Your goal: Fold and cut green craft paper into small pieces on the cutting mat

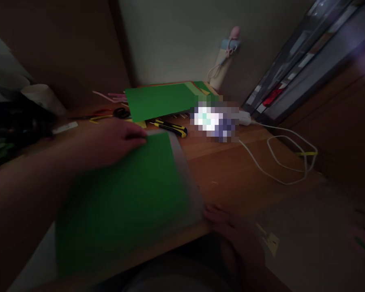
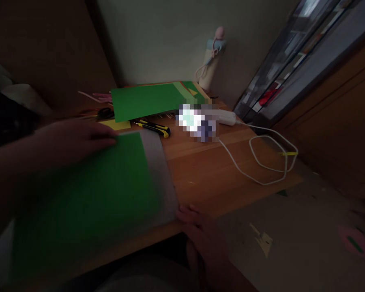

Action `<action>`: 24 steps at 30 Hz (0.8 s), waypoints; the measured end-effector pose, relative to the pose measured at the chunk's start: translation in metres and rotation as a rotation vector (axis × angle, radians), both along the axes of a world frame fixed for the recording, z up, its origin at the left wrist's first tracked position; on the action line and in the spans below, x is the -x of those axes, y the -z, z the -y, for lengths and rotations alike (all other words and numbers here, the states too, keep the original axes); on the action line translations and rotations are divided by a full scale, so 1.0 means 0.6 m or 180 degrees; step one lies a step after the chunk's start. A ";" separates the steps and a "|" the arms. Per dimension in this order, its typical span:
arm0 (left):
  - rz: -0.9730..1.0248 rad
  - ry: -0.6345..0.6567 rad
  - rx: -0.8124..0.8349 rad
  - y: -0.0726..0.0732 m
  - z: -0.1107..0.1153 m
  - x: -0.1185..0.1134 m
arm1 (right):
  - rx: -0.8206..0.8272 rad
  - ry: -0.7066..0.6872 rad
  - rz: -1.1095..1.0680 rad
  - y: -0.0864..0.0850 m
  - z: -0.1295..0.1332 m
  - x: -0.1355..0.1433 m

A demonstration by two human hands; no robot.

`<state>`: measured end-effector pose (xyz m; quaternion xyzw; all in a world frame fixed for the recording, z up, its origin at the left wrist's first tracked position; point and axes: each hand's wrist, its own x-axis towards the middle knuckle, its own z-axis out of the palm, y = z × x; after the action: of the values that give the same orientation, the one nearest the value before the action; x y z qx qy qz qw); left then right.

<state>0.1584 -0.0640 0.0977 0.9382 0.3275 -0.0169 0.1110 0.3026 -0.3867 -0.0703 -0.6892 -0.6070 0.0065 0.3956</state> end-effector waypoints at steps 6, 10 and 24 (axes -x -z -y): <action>0.0044 0.0612 0.0501 0.082 0.043 -0.061 | 0.0339 -0.0049 -0.0232 0.013 -0.005 -0.016; 0.0210 0.0468 0.0641 0.105 0.046 -0.066 | 0.0287 -0.0134 -0.0358 -0.003 0.006 -0.006; 0.0118 0.0172 0.0593 0.099 0.038 -0.074 | -0.0390 -0.0259 0.0394 -0.023 -0.023 0.009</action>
<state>0.2028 -0.0865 0.0385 0.9324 0.2969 -0.0330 0.2033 0.2969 -0.3730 -0.0567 -0.6376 -0.6570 -0.0571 0.3982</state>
